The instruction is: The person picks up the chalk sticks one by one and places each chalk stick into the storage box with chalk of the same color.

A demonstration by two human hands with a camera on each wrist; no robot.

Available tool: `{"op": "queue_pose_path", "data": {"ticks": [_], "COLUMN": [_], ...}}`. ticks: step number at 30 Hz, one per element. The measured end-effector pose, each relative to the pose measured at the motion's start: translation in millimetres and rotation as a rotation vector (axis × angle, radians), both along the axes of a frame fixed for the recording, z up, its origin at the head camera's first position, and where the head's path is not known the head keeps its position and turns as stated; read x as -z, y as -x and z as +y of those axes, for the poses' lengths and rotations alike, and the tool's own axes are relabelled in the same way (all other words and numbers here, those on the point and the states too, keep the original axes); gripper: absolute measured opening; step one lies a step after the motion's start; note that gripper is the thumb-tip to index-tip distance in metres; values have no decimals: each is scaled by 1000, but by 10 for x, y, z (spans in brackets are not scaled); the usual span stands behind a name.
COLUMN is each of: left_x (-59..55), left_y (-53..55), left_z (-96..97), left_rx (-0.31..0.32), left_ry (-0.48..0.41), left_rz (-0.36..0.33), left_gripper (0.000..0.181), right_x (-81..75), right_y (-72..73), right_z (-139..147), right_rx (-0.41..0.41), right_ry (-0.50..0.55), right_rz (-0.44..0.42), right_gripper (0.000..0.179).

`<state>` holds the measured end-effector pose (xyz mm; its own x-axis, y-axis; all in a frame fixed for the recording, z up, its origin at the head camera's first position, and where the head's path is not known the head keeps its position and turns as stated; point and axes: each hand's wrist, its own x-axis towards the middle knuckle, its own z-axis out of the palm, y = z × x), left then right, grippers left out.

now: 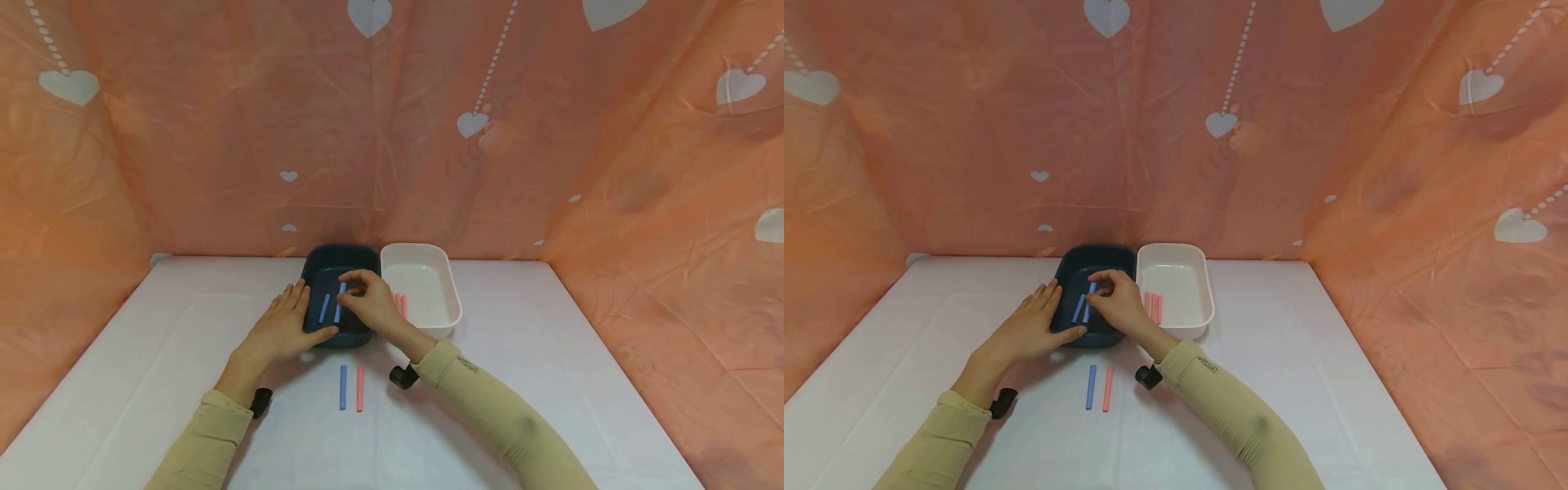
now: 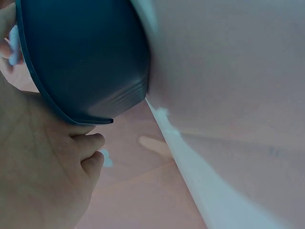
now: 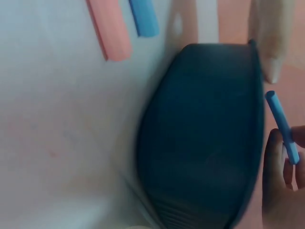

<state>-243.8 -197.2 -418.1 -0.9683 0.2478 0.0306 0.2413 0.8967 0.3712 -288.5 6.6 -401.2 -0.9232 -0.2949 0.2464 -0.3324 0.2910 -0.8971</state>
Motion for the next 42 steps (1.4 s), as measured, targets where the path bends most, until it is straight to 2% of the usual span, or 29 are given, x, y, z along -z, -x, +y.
{"op": "queue_pose_path", "data": {"ticks": [6,16,23,29,32,39,42], "left_x": [-27,-37,-23,1,-4,-31,-33], "left_y": [-18,-53,-45,-29,-29,-24,-26], "left_z": [17,37,22,9,11,11,7], "left_rx": [3,6,7,11,13,9,7], "left_ry": [-2,-30,-30,-23,-22,-15,-17], "left_rz": [1,18,-2,-3,-2,2,12], "left_gripper": [115,112,114,116,115,114,114], "right_x": [63,135,158,240,240,231,241], "right_y": [159,410,497,522,515,542,558], "right_z": [-130,-238,-286,-345,-357,-389,-402], "right_rx": [-11,-15,-42,-23,8,36,27], "right_ry": [-98,-102,-174,-205,-228,-454,-507], "right_rz": [-18,-194,-294,-363,-364,-216,-170], "right_gripper": [31,30,31,29,28,27,28]}}
